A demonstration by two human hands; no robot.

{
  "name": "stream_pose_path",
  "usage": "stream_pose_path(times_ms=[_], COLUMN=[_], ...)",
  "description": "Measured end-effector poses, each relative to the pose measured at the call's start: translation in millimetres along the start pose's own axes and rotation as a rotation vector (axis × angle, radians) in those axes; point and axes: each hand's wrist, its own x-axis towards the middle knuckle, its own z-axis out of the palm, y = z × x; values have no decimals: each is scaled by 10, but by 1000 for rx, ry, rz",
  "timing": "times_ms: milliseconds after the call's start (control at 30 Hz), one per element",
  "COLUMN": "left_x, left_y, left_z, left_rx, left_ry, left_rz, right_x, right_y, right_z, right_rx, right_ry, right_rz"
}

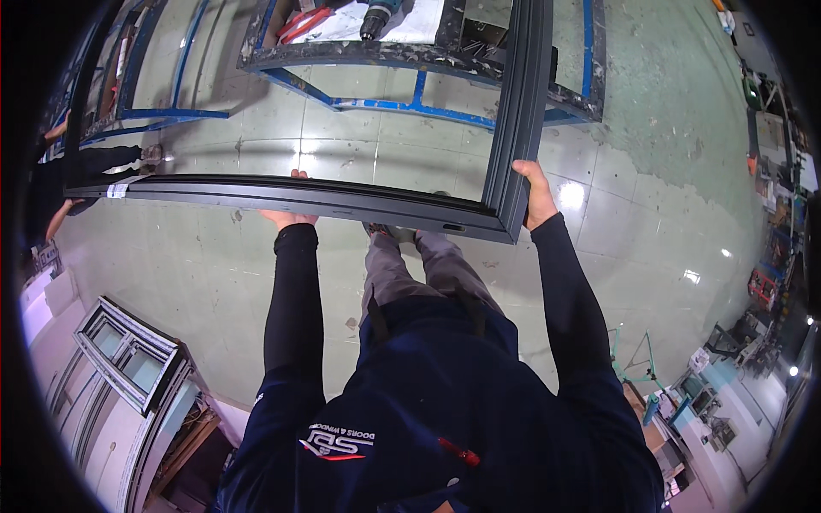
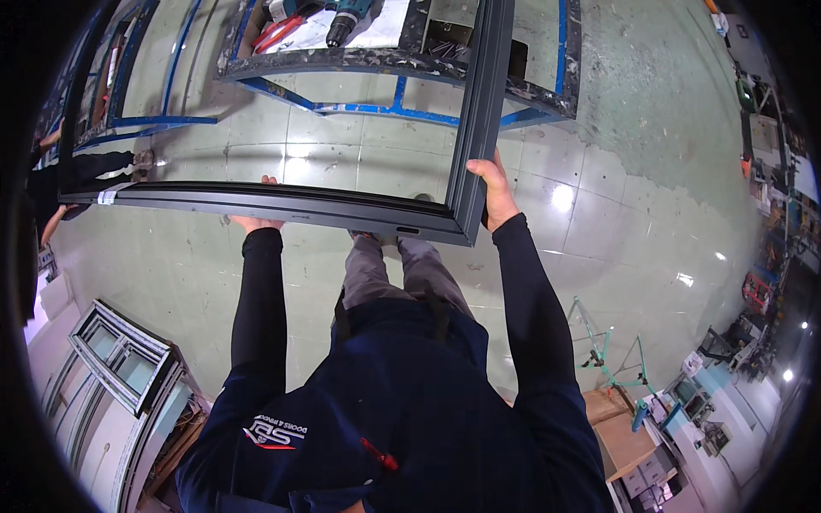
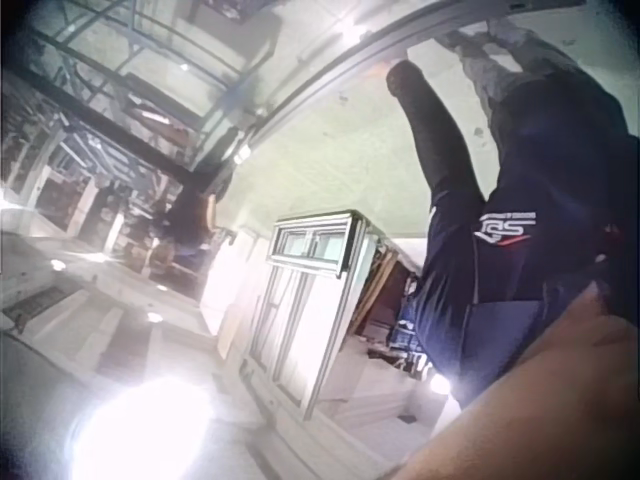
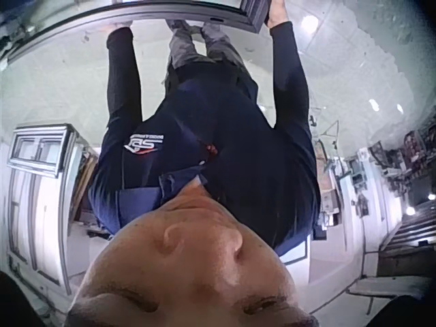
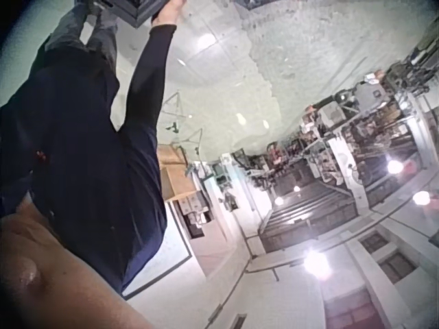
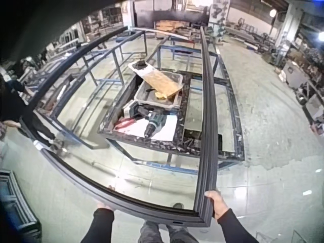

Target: The person picks up long metal profiles and places them onto a blue assembly jig to form a window frame. They align the profiles and then walk to a nearby workstation where another person is operating a computer.

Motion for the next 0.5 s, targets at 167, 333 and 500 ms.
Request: stream_pose_path(times_ms=[167,333,500], left_x=[396,155,-181], left_y=[-153,-355,-202], left_z=[-350,-106,-320], left_rx=[-159,-101,126], left_ry=[-151,-124,-40], left_rz=[31,42,-100], right_x=[0,-37,68], right_y=[56,31,85], right_z=[40,146,88], right_rx=[2,244,17], right_ry=[68,-54,-45], right_rz=[-15,57,-54])
